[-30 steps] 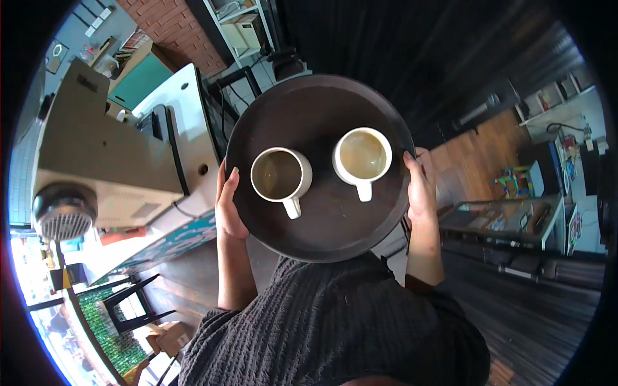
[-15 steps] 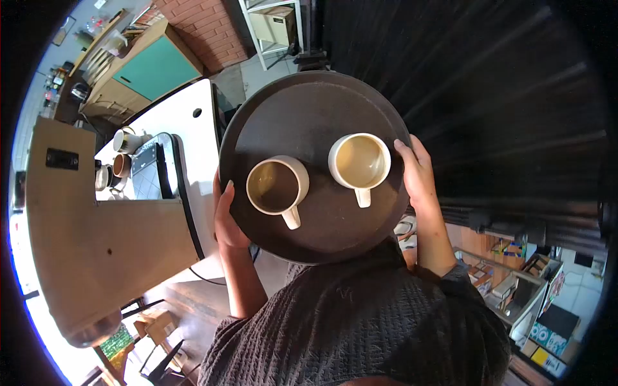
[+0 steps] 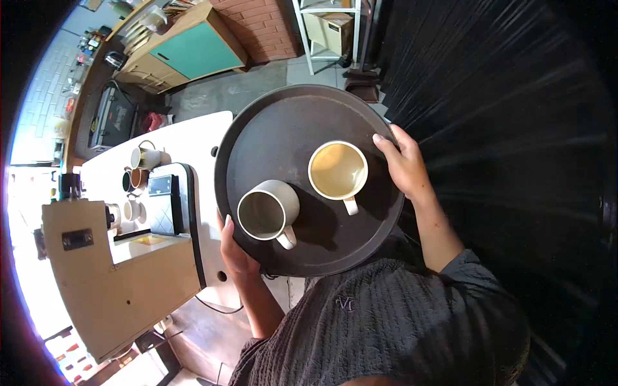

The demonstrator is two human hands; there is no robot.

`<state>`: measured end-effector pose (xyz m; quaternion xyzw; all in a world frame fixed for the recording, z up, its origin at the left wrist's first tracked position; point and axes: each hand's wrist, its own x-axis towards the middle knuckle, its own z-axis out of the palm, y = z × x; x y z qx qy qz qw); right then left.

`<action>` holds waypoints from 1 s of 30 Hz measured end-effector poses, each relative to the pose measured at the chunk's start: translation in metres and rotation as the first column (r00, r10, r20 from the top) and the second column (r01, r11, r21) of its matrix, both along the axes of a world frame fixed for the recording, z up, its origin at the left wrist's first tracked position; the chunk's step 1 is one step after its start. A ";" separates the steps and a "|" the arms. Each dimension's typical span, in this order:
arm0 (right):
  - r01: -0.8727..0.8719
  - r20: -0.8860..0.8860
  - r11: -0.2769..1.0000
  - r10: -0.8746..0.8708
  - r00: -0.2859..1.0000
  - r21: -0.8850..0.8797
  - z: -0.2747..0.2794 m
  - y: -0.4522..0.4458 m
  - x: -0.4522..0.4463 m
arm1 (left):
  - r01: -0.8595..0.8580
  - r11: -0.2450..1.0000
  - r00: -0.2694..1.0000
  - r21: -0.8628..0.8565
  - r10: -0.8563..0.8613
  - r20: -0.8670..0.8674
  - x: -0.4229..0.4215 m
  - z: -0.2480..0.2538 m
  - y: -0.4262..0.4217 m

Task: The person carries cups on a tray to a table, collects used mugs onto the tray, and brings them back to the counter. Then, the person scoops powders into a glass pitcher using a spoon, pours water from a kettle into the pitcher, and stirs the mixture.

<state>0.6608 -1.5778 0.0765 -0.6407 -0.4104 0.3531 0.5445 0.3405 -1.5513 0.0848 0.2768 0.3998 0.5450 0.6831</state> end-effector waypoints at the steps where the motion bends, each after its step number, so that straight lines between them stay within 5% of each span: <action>1: -0.011 -0.012 1.000 0.011 1.000 0.000 0.003 0.012 0.011 | -0.033 0.999 0.999 -0.008 0.033 -0.015 0.010 0.002 0.004; 11: -0.089 -0.021 0.994 0.090 0.996 0.070 0.020 0.095 0.083 | -0.025 1.000 0.991 -0.003 0.025 0.132 0.071 0.004 0.068; 22: 0.079 -0.063 0.994 -0.075 0.995 0.074 0.023 0.188 0.155 | 0.072 0.996 0.983 0.051 -0.079 0.165 0.163 -0.010 0.225; 25: 0.234 -0.010 0.972 -0.233 0.972 0.010 0.029 0.219 0.168 | 0.076 0.997 0.984 0.000 -0.076 0.159 0.188 -0.005 0.271; 30: 0.212 0.025 0.977 -0.212 0.977 0.005 0.039 0.278 0.196 | 0.116 0.993 0.976 -0.011 -0.112 0.187 0.211 0.008 0.344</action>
